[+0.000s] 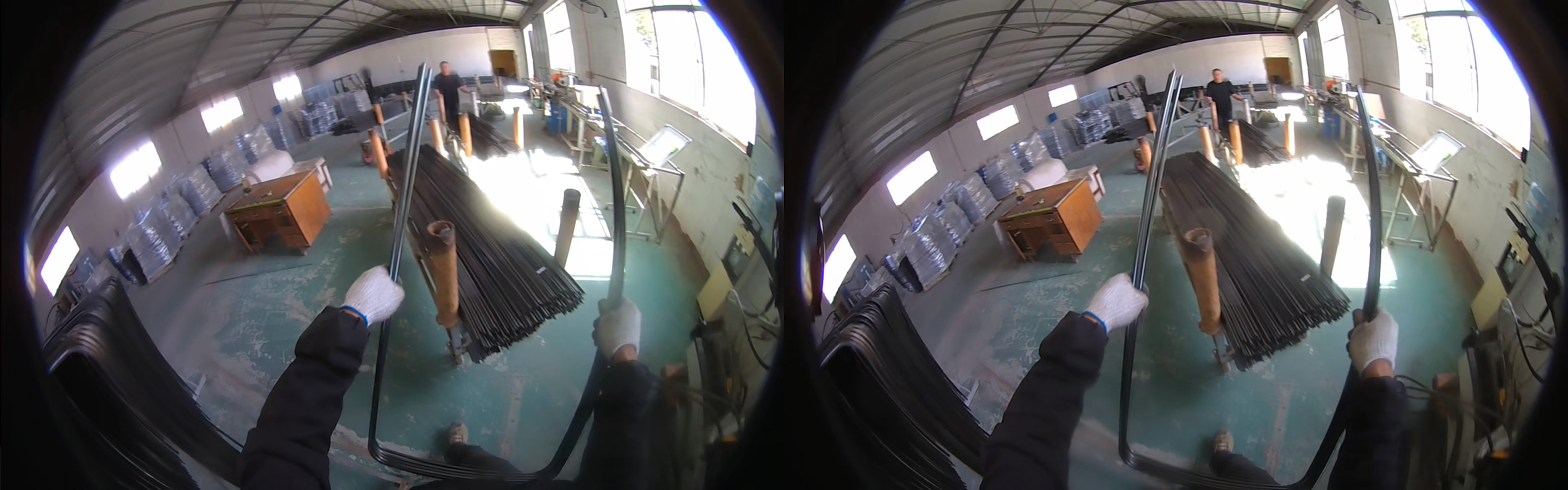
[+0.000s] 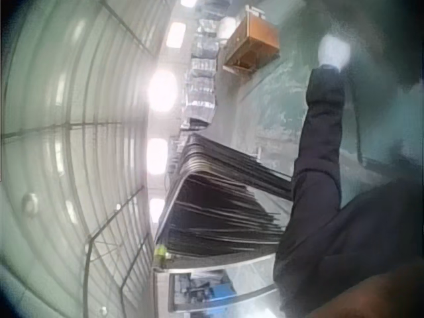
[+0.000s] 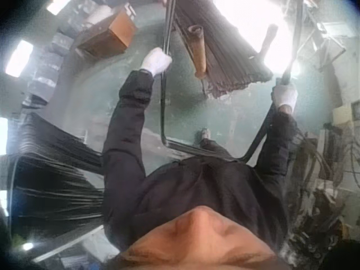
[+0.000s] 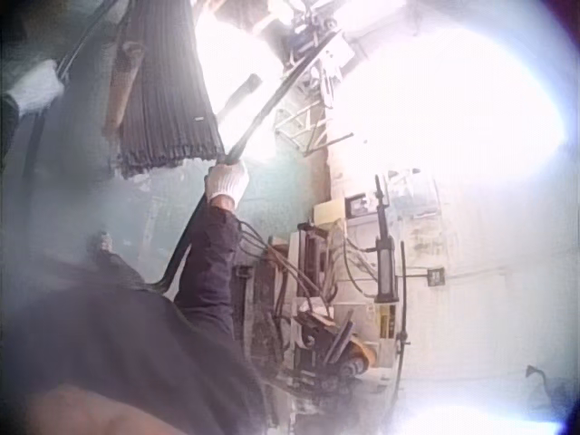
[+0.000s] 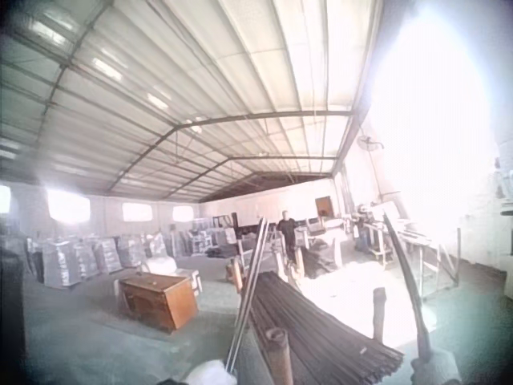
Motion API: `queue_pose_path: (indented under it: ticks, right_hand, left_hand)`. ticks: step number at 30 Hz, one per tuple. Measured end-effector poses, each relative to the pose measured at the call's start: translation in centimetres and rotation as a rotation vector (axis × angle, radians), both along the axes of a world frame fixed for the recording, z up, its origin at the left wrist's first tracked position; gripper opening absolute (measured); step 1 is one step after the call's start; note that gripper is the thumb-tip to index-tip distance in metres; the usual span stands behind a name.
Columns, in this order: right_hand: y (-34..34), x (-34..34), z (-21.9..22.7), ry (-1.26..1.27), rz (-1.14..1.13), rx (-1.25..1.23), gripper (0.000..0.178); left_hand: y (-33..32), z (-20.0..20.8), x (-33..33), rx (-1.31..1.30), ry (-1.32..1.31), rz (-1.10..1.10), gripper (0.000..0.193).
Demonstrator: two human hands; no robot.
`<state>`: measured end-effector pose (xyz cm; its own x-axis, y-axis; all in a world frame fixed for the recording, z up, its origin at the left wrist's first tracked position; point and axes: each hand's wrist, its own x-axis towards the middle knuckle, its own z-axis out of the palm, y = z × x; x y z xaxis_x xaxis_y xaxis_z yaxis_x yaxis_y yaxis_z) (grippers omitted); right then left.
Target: The person measures and bends metal rods using a manual bending jig, then operates a hydraulic bending machine to form curved rods. They repeatedly load rods into the machine, adjust clamps, and stack finished pieces.
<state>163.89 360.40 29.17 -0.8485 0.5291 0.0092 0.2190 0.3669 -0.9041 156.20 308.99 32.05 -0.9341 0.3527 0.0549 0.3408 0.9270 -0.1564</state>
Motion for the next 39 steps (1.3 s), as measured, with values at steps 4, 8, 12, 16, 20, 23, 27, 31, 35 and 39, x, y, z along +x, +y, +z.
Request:
queue_pose_path:
  ticks: [4, 8, 12, 16, 20, 23, 27, 31, 35, 39]
  right_hand:
    - [-14.8, -12.5, -2.5, 0.014, 0.190, 0.293, 0.028]
    - [-28.3, -23.1, -2.6, -0.049, 0.426, 0.381, 0.026]
    - [-41.5, -31.8, -3.9, -0.095, 0.635, 0.487, 0.036]
    - [-54.4, -38.6, -6.2, -0.118, 0.770, 0.474, 0.039]
    - [-61.3, -48.8, -10.0, -0.042, 0.646, 0.495, 0.040]
    - [-64.7, -53.9, -11.6, -0.094, 0.561, 0.453, 0.039]
    - [-66.5, -62.6, -10.9, -0.073, 0.444, 0.396, 0.037]
    - [-64.7, -68.1, -16.9, -0.024, 0.365, 0.261, 0.037]
    - [-65.4, -68.2, -24.8, -0.186, 0.307, 0.103, 0.033]
    - [-66.8, -73.4, -26.9, -0.253, 0.128, 0.005, 0.031]
  left_hand:
    - [-16.4, -5.5, -3.7, -0.160, -0.045, 0.103, 0.027]
    - [-26.8, -6.4, -3.6, 0.544, -0.084, 0.662, 0.027]
    - [-33.3, -6.4, -1.2, 0.839, 0.093, 0.947, 0.028]
    - [-45.0, -14.5, -2.2, 0.828, 0.048, 1.093, 0.027]
    - [-50.4, -16.6, -13.2, 1.137, 0.069, 1.055, 0.024]
    - [-57.7, -24.2, -18.9, 1.189, -0.095, 1.027, 0.023]
    - [-61.9, -28.6, -28.3, 1.227, -0.193, 0.966, 0.030]
    - [-64.2, -32.4, -40.0, 1.150, -0.174, 0.938, 0.033]
    - [-65.5, -32.1, -53.6, 1.108, -0.089, 0.945, 0.034]
    - [-67.0, -29.5, -68.4, 1.009, -0.116, 0.794, 0.031]
